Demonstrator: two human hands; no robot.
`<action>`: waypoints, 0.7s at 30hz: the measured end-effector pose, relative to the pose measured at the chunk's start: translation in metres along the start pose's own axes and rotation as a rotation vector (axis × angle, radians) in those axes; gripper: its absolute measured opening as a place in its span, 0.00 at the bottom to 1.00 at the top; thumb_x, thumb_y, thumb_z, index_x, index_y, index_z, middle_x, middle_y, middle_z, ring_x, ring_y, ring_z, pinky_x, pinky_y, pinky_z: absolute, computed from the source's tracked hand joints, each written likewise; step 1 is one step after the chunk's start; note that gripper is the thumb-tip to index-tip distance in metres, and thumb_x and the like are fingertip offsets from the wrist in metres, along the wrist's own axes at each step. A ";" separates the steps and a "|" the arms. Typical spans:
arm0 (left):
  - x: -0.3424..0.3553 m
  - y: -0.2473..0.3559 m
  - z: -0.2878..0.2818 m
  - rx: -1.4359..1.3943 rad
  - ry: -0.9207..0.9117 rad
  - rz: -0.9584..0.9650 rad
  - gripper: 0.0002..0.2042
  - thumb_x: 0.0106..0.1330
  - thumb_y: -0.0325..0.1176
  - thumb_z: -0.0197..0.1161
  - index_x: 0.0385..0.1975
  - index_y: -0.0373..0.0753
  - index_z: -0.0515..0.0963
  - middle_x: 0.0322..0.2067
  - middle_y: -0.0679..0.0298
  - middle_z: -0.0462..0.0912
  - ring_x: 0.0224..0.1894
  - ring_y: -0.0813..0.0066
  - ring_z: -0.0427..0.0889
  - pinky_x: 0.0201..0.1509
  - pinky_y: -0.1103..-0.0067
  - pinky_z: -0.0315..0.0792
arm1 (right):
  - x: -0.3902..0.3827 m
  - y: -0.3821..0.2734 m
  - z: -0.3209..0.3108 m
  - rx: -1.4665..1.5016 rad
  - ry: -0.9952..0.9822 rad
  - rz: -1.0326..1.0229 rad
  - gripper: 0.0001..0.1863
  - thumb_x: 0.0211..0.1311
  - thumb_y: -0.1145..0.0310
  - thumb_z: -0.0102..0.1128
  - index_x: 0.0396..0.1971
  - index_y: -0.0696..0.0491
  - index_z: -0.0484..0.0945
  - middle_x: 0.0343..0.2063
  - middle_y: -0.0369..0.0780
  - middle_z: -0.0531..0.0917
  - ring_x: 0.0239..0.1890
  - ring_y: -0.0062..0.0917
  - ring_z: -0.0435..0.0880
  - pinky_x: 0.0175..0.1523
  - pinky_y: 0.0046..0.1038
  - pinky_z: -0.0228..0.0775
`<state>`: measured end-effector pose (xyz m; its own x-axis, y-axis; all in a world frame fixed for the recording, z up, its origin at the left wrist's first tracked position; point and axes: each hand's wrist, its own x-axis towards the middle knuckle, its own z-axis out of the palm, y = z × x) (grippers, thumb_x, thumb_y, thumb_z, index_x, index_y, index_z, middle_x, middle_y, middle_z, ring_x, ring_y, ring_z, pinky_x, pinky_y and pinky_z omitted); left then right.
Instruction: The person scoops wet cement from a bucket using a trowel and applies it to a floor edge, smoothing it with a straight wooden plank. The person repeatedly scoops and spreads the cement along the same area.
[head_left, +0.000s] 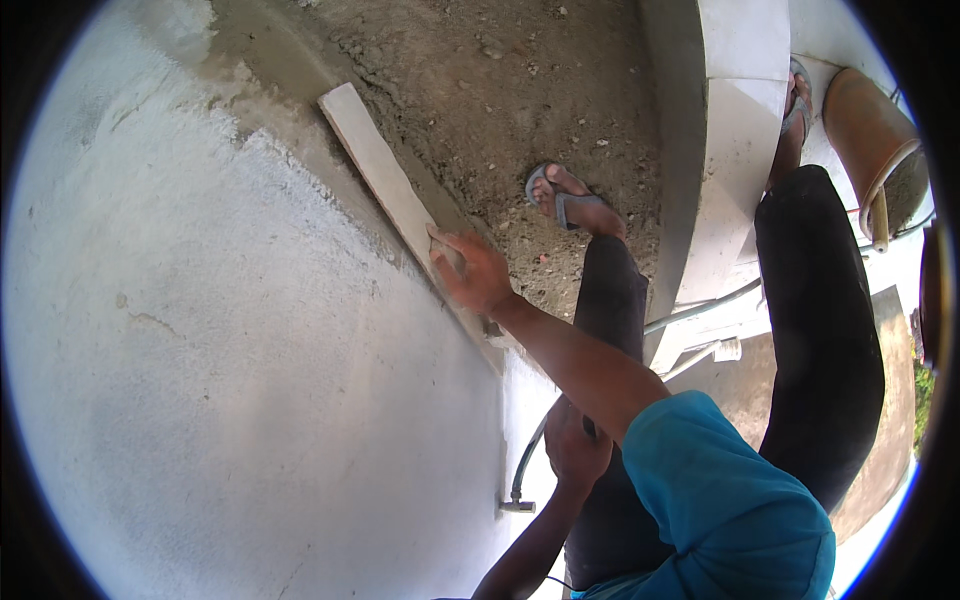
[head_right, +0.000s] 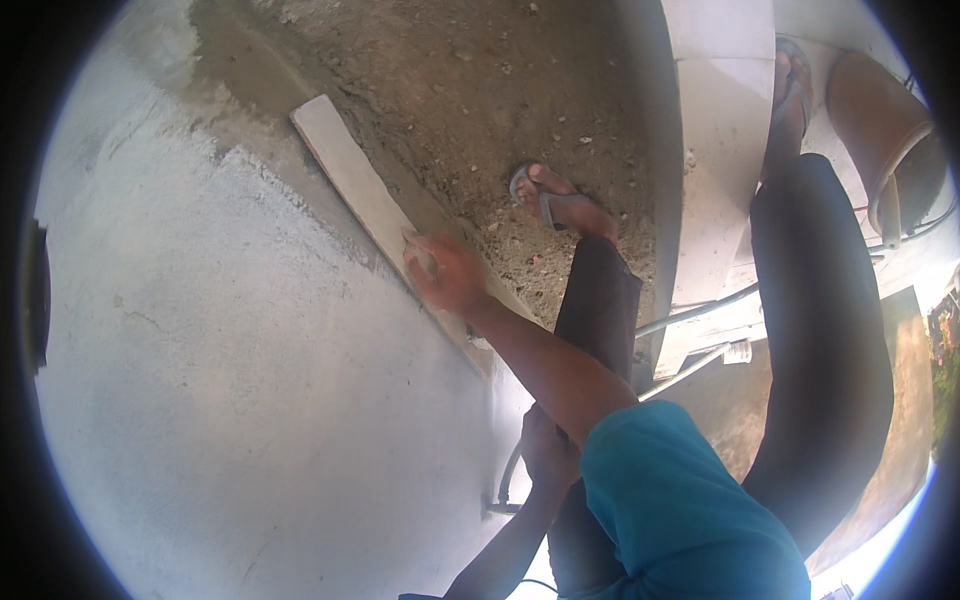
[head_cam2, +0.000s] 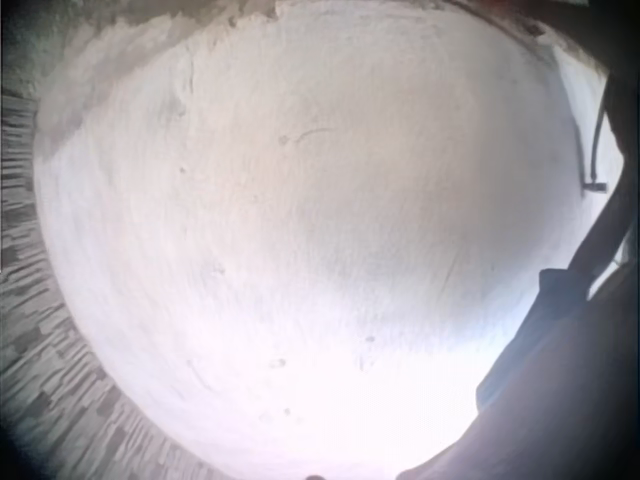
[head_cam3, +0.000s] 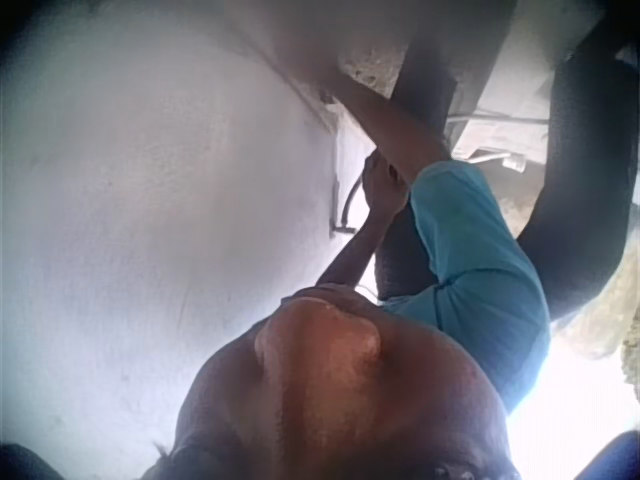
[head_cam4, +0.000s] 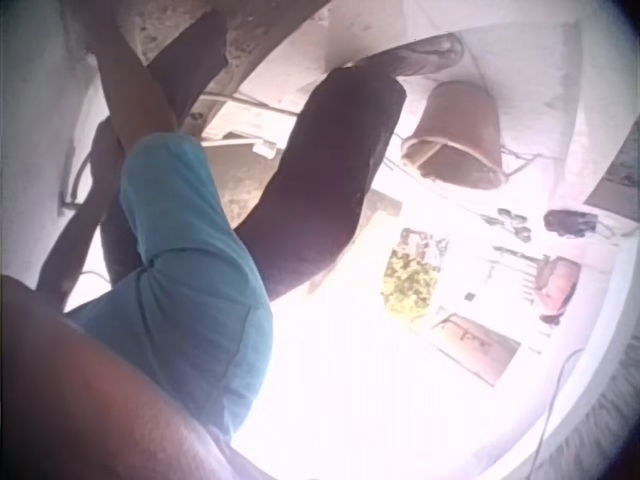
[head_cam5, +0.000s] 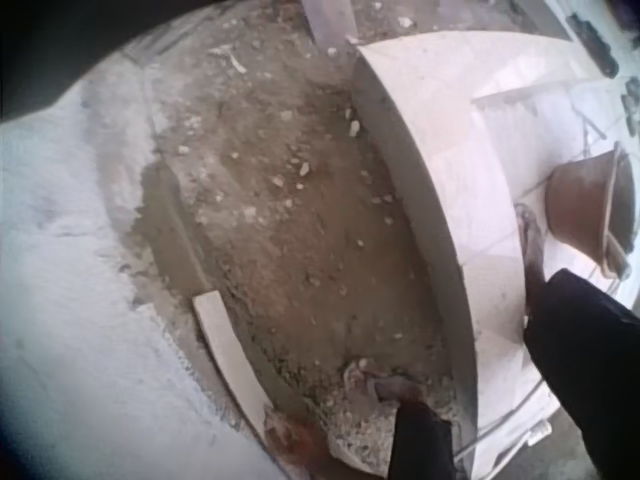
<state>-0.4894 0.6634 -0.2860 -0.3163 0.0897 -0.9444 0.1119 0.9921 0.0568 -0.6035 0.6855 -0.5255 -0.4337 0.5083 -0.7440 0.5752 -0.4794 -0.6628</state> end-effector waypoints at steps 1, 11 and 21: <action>0.002 0.000 0.001 -0.008 -0.009 0.000 0.21 0.61 0.34 0.67 0.54 0.36 0.77 0.53 0.51 0.80 0.56 0.48 0.77 0.60 0.59 0.70 | 0.006 -0.001 -0.002 0.018 -0.014 -0.005 0.21 0.64 0.60 0.63 0.58 0.39 0.80 0.41 0.43 0.83 0.44 0.39 0.83 0.49 0.38 0.76; 0.001 0.006 0.000 -0.077 0.106 0.037 0.15 0.64 0.36 0.65 0.50 0.44 0.80 0.53 0.60 0.80 0.57 0.58 0.77 0.59 0.63 0.69 | 0.014 0.024 -0.020 0.233 -0.108 0.022 0.19 0.71 0.62 0.55 0.57 0.51 0.79 0.51 0.45 0.84 0.55 0.32 0.82 0.61 0.33 0.70; -0.003 0.006 0.004 -0.077 0.091 -0.016 0.14 0.65 0.40 0.63 0.49 0.46 0.81 0.54 0.62 0.79 0.57 0.59 0.76 0.59 0.63 0.68 | 0.023 0.028 -0.021 0.265 -0.180 0.075 0.21 0.72 0.61 0.52 0.57 0.58 0.78 0.44 0.39 0.84 0.45 0.20 0.79 0.55 0.26 0.69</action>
<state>-0.4836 0.6690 -0.2840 -0.4017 0.0783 -0.9124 0.0346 0.9969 0.0703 -0.5831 0.6987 -0.5589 -0.5258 0.3416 -0.7790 0.4202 -0.6920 -0.5870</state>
